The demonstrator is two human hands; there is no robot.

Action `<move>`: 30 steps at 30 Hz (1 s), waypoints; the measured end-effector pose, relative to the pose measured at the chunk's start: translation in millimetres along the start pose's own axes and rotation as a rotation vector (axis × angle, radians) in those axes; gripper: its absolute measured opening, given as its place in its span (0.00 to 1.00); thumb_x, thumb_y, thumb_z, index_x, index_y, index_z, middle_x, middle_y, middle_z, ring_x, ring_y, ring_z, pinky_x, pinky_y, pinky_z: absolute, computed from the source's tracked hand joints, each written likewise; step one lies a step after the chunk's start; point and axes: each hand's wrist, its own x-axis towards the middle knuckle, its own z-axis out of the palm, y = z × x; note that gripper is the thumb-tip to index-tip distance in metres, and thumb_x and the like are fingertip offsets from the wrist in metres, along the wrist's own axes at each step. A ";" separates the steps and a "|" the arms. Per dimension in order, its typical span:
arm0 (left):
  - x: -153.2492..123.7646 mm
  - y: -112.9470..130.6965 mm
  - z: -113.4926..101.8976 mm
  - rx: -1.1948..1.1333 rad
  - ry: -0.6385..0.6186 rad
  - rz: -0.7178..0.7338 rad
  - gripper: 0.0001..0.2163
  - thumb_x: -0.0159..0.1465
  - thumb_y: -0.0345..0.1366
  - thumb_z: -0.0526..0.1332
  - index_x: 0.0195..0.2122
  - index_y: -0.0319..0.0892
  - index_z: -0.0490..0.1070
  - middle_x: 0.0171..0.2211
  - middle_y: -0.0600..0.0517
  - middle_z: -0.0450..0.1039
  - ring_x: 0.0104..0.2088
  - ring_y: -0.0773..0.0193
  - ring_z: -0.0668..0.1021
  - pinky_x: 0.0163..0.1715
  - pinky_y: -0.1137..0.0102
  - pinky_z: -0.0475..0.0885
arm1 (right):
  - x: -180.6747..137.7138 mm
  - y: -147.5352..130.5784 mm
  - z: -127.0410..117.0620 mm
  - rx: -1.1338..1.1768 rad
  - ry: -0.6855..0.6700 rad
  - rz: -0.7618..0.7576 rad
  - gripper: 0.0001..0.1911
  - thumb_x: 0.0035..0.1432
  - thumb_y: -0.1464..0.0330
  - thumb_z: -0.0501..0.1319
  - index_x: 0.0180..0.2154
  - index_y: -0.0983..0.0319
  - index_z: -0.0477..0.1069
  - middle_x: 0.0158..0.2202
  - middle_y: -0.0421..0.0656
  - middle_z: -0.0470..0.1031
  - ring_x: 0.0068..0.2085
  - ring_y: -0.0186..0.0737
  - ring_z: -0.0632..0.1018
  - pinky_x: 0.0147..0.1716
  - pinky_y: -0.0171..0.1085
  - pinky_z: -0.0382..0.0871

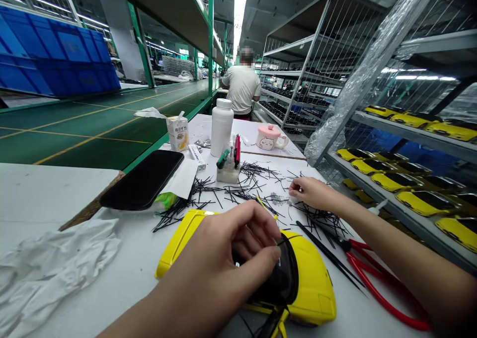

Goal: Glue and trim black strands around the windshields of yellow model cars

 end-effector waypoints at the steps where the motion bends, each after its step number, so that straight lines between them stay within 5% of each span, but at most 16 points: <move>1: -0.2 -0.5 0.0 0.000 -0.002 0.003 0.02 0.61 0.30 0.64 0.32 0.44 0.73 0.25 0.59 0.73 0.24 0.72 0.72 0.22 0.80 0.67 | -0.5 -0.8 -0.2 -0.011 0.000 0.004 0.12 0.71 0.61 0.62 0.45 0.63 0.76 0.46 0.45 0.79 0.46 0.43 0.80 0.48 0.47 0.77; 14: -3.2 8.2 2.3 -0.011 -0.011 -0.085 0.04 0.60 0.28 0.63 0.32 0.43 0.73 0.24 0.60 0.71 0.25 0.72 0.70 0.24 0.80 0.66 | -3.7 -19.2 1.3 -0.126 0.019 -0.003 0.11 0.71 0.61 0.63 0.44 0.62 0.76 0.45 0.45 0.79 0.45 0.42 0.80 0.47 0.46 0.77; 22: 1.4 -0.4 -0.9 0.036 -0.085 -0.035 0.02 0.62 0.32 0.63 0.32 0.43 0.71 0.24 0.60 0.69 0.23 0.71 0.69 0.22 0.78 0.64 | -15.2 -14.5 5.1 -0.030 0.120 -0.053 0.11 0.72 0.62 0.61 0.43 0.63 0.75 0.42 0.43 0.78 0.43 0.41 0.80 0.45 0.45 0.77; 30: -0.1 8.0 3.8 0.087 -0.071 -0.168 0.03 0.62 0.33 0.63 0.31 0.42 0.70 0.23 0.60 0.69 0.24 0.70 0.69 0.24 0.76 0.62 | -21.7 -8.8 8.4 0.086 0.166 -0.085 0.10 0.72 0.64 0.60 0.41 0.63 0.74 0.40 0.42 0.78 0.40 0.39 0.79 0.42 0.42 0.77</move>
